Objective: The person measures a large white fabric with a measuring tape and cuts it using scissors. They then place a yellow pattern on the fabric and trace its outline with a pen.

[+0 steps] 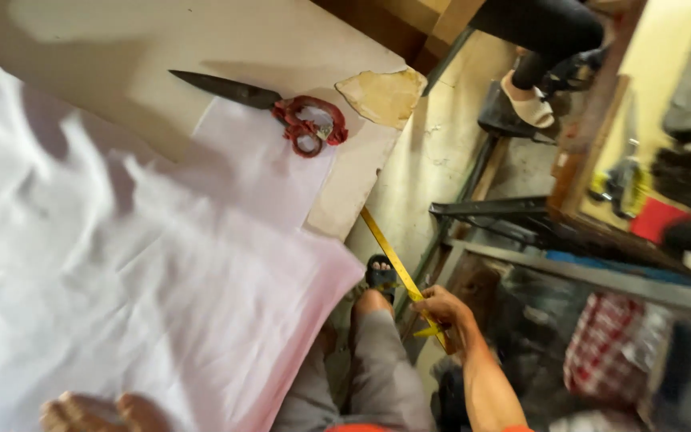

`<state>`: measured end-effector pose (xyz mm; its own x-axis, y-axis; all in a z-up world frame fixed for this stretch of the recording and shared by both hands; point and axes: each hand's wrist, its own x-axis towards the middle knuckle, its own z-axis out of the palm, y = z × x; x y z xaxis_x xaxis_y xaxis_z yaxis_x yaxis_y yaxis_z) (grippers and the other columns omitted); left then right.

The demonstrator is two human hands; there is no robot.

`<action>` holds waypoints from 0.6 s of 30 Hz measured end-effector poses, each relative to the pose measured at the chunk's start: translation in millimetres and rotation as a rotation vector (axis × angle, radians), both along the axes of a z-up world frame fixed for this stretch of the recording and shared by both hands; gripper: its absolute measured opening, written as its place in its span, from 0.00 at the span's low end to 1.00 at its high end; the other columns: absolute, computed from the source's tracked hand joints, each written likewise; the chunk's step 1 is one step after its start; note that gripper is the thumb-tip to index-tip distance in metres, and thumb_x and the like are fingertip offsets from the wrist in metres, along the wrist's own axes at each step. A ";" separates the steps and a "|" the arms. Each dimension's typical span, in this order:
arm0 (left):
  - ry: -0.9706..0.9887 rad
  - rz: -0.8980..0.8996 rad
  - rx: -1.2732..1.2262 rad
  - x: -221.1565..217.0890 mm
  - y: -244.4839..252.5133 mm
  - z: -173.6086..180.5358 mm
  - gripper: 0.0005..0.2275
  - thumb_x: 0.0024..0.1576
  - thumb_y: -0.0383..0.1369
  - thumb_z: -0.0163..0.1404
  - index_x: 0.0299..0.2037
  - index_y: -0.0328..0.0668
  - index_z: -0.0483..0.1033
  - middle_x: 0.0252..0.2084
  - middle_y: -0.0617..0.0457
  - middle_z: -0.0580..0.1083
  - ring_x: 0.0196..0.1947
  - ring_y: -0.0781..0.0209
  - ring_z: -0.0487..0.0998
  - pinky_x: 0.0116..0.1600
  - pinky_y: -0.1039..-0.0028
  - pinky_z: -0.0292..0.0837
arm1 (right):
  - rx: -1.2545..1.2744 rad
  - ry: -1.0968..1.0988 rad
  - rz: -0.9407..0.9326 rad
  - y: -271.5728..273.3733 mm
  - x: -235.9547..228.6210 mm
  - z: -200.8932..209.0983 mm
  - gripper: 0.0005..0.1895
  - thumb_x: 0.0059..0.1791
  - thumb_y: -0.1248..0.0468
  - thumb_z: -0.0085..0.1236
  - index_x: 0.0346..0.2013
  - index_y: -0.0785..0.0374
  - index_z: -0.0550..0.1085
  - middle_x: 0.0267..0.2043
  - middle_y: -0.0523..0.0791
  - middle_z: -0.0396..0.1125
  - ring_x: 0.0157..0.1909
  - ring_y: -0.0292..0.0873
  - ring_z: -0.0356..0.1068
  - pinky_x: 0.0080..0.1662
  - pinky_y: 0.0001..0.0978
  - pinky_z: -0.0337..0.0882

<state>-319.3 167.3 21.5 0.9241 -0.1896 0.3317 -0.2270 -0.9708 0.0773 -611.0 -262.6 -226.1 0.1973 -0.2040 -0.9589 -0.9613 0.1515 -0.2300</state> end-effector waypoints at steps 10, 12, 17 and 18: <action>-0.070 -0.096 -0.125 11.9 39.4 3.0 0.29 0.68 0.40 0.42 0.70 0.13 0.62 0.70 0.19 0.61 0.70 0.21 0.59 0.69 0.39 0.52 | 0.204 -0.600 -0.760 37.3 -5.0 152.5 0.27 0.47 0.65 0.61 0.61 0.54 0.68 0.20 0.45 0.67 0.16 0.37 0.67 0.18 0.24 0.66; 0.103 -0.077 -0.122 13.5 68.5 -20.7 0.33 0.63 0.38 0.46 0.73 0.17 0.56 0.75 0.21 0.54 0.75 0.24 0.51 0.72 0.40 0.45 | 0.179 -0.710 -0.904 33.0 2.4 171.3 0.14 0.49 0.68 0.61 0.49 0.65 0.76 0.21 0.44 0.68 0.17 0.36 0.68 0.19 0.21 0.66; 0.289 0.003 -0.199 15.2 69.4 -2.7 0.35 0.62 0.40 0.49 0.75 0.27 0.52 0.75 0.27 0.53 0.75 0.30 0.51 0.71 0.41 0.48 | 0.337 -1.189 -1.067 -9.7 59.3 258.2 0.32 0.44 0.50 0.51 0.52 0.73 0.74 0.35 0.60 0.71 0.20 0.40 0.65 0.24 0.26 0.65; 0.276 0.017 -0.211 20.0 58.7 0.1 0.35 0.62 0.40 0.49 0.75 0.27 0.52 0.75 0.27 0.53 0.75 0.30 0.51 0.71 0.41 0.48 | 0.344 -1.199 -1.045 -20.8 76.9 269.9 0.32 0.44 0.50 0.51 0.52 0.73 0.74 0.35 0.60 0.71 0.20 0.40 0.65 0.24 0.26 0.65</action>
